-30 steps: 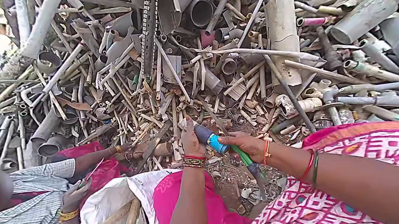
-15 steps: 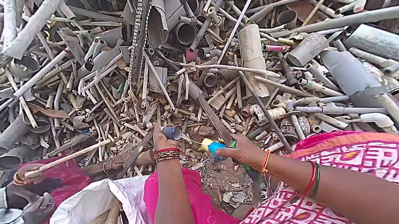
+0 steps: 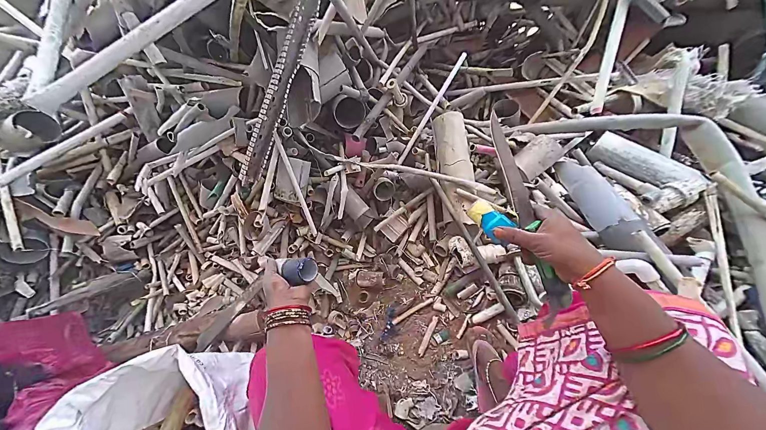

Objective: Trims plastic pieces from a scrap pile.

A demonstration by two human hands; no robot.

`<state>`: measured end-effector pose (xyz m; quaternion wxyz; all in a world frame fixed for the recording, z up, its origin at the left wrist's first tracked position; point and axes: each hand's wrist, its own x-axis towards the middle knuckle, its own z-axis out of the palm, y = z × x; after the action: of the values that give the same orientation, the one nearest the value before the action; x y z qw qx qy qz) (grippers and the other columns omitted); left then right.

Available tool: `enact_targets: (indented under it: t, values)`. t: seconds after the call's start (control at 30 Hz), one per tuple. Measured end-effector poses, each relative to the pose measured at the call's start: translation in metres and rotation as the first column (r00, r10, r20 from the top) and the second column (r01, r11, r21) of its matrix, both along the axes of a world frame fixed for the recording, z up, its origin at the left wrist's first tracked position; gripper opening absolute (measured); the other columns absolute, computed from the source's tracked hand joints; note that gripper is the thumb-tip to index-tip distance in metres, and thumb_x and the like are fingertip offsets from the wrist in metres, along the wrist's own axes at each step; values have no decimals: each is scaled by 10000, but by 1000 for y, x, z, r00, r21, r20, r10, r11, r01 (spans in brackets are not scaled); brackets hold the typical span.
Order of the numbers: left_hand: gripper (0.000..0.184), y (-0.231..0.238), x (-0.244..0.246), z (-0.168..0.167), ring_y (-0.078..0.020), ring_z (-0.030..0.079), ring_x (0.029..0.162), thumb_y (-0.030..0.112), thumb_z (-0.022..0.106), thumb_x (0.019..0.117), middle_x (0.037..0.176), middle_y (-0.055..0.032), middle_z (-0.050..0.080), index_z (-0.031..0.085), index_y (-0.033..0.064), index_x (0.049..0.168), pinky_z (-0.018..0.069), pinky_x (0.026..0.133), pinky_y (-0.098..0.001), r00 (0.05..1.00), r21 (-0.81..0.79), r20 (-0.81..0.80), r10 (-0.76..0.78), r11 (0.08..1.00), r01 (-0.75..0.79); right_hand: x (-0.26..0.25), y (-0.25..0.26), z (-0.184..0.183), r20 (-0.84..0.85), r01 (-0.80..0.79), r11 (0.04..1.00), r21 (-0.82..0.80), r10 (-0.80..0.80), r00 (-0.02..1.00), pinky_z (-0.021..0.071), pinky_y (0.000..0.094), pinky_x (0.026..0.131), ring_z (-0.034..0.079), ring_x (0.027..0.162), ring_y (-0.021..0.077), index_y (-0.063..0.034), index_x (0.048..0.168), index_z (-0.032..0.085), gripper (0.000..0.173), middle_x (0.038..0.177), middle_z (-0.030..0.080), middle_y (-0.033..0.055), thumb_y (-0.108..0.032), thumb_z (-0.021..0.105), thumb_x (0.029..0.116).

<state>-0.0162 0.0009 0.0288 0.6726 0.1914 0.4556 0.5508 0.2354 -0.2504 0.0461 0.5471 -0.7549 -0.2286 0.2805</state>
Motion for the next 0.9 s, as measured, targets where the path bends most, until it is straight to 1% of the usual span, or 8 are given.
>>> enact_targets:
  t: [0.07,0.17,0.27,0.43,0.57,0.7,0.77,0.9]
  values:
    - [303,-3,0,-2,-180,564,824,361,328,1106,979,-83,509,456,103,1201,520,729,-351,998,-78,-8,-66,995,65,0,3,-5,168,-155,956,-248,200,965,536,318,664,602,694,144,40,1271,570,493,913,632,119,-226,793,921]
    - [436,-2,-5,-5,-165,497,507,506,294,1082,697,-60,508,487,129,977,439,456,-306,973,-211,-65,-221,956,203,-3,14,-11,180,-323,648,-690,585,791,472,593,964,641,1073,405,73,1297,573,590,1162,643,283,-385,734,962]
    - [426,-7,-12,-2,-113,465,430,487,322,1078,660,-49,522,492,120,945,386,370,-226,964,-210,63,-258,941,265,-19,34,-22,70,-365,419,-831,731,679,457,632,963,620,1131,440,72,1244,600,594,1182,636,293,-434,720,957]
    - [408,-12,-22,-6,-168,529,522,458,341,1094,755,-91,556,513,99,1008,463,447,-293,973,-163,54,-223,960,229,-46,67,-9,275,-292,767,-571,514,812,462,593,1018,626,1162,435,-4,1514,405,819,1243,637,290,-465,749,930]
    - [287,-18,-37,-6,-200,646,829,293,421,1097,1048,-136,600,496,69,1259,567,688,-302,972,-122,110,-209,967,222,-62,76,5,337,-276,895,-349,395,854,508,545,920,667,980,356,26,1402,517,653,1127,661,257,-418,718,967]
    - [269,-30,-44,-2,-217,652,941,111,430,1073,1143,-157,583,465,20,1324,574,781,-298,963,-67,125,-238,967,247,-87,86,12,141,-219,975,26,213,967,494,263,555,541,563,91,44,1204,574,369,795,590,66,-110,755,922]
    - [249,-41,-44,1,-203,677,904,63,408,1065,1101,-150,605,460,19,1304,591,767,-291,952,-10,175,-251,966,257,-105,90,21,-41,-225,966,127,231,972,459,199,479,507,506,50,34,1209,552,348,772,591,39,-22,736,919]
    - [193,-62,-41,-2,-181,712,862,-12,380,1044,1011,-122,662,494,5,1200,612,784,-282,895,118,247,-372,928,353,-135,104,18,-269,-311,932,186,353,896,418,182,462,471,495,32,-2,1335,477,396,856,631,50,-102,662,1000]
